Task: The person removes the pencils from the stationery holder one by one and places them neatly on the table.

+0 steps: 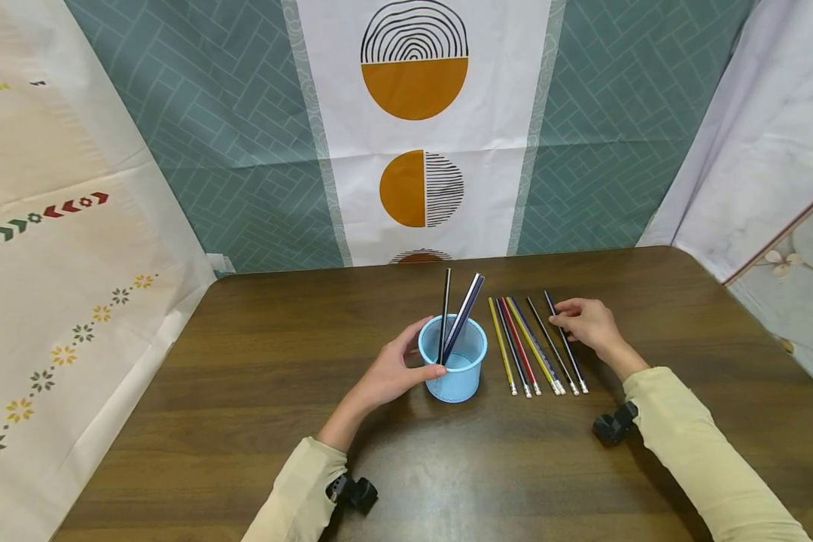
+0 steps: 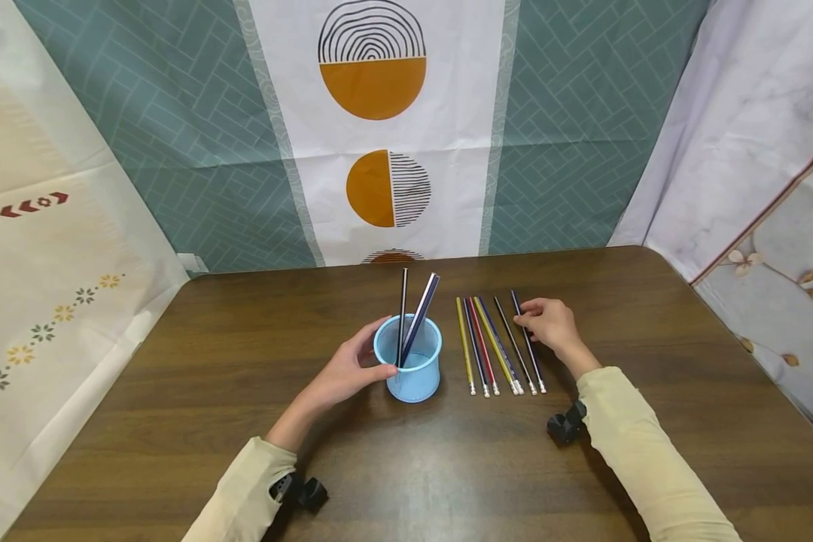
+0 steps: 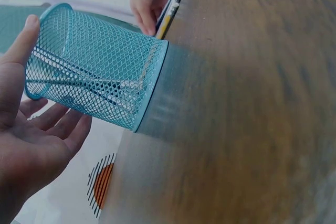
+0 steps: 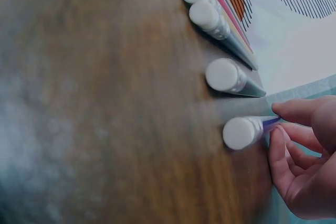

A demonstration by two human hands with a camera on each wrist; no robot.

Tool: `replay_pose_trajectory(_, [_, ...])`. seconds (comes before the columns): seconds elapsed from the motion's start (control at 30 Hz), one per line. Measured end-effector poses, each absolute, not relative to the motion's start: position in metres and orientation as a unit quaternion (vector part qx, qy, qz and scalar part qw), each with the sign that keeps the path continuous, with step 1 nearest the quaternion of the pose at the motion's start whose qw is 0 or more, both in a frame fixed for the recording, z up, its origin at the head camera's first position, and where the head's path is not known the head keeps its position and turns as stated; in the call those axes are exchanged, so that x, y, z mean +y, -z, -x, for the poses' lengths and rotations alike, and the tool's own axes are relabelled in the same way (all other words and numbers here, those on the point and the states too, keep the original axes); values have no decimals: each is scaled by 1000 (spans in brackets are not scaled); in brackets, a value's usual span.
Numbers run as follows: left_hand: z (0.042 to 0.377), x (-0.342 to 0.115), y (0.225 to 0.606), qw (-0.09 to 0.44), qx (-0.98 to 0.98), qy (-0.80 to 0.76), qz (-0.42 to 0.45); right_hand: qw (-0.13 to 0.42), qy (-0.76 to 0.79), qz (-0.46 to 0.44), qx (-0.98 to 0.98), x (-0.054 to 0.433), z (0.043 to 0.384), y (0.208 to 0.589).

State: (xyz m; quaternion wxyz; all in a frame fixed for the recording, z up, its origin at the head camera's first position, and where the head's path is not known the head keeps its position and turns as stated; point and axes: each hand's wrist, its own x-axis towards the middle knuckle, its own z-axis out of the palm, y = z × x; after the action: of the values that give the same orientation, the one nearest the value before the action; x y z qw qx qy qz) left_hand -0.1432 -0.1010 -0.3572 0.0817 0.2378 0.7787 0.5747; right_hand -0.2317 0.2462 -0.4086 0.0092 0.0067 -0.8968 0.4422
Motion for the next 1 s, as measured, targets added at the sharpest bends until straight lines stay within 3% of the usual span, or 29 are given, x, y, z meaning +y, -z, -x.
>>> replay_pose_trajectory(0.8, [143,-101,358,81,780,-574,-236,-1,-458,-6,-889,245,231,405])
replay_pose_trajectory(1.0, [156,-103,379,79,780,-574,-235,-2,-458,-2,-889,243,231,403])
